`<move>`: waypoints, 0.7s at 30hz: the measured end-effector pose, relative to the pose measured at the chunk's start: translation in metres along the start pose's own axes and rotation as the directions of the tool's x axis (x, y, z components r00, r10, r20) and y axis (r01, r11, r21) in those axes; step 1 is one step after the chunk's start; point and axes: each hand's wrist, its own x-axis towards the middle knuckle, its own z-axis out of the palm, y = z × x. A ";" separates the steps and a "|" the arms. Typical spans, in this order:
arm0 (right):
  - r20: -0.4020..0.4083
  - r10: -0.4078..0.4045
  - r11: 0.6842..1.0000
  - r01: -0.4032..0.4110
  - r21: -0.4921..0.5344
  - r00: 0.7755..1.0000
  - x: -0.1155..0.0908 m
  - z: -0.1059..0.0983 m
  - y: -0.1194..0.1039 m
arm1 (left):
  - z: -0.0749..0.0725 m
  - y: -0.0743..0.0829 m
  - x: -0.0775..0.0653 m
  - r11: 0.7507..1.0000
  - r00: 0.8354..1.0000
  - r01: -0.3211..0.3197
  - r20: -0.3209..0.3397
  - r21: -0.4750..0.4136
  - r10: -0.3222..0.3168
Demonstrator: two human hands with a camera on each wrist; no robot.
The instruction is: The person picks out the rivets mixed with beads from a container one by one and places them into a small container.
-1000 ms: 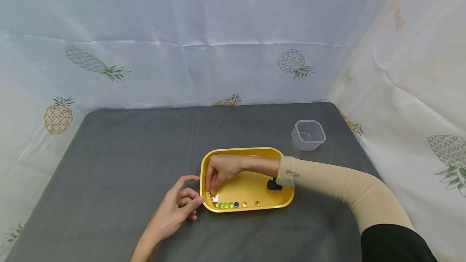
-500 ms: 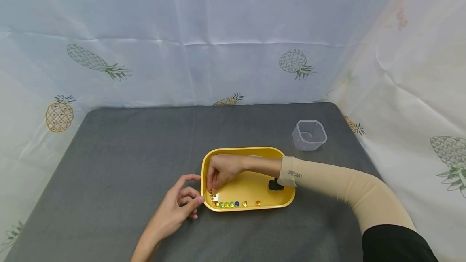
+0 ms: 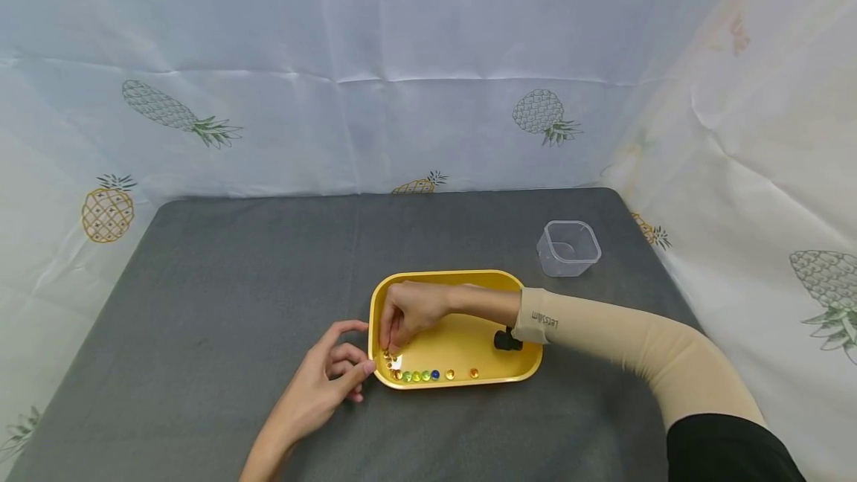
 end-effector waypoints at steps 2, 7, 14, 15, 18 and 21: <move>-0.004 -0.009 1.000 0.009 -0.002 1.000 -0.001 0.000 -0.001 | 0.000 0.000 0.000 1.000 1.000 -0.002 0.000 0.000 0.002; -0.014 -0.015 1.000 0.015 0.010 1.000 -0.003 -0.001 -0.003 | 0.000 -0.001 0.000 1.000 1.000 -0.008 -0.001 0.003 0.008; -0.019 -0.025 1.000 0.026 0.018 0.999 -0.008 -0.003 -0.006 | 0.001 -0.001 0.000 1.000 1.000 -0.021 -0.001 0.001 0.021; -0.021 -0.030 0.999 0.031 0.027 0.999 -0.009 -0.003 -0.006 | 0.001 -0.001 0.000 1.000 1.000 -0.023 0.000 0.001 0.023; -0.025 -0.049 0.998 0.050 0.036 0.998 -0.012 -0.005 -0.007 | 0.001 -0.002 0.000 1.000 1.000 -0.027 0.002 0.002 0.027; -0.037 -0.065 0.997 0.066 0.025 0.997 -0.015 -0.008 -0.007 | 0.001 -0.001 0.000 1.000 1.000 -0.027 0.004 -0.001 0.027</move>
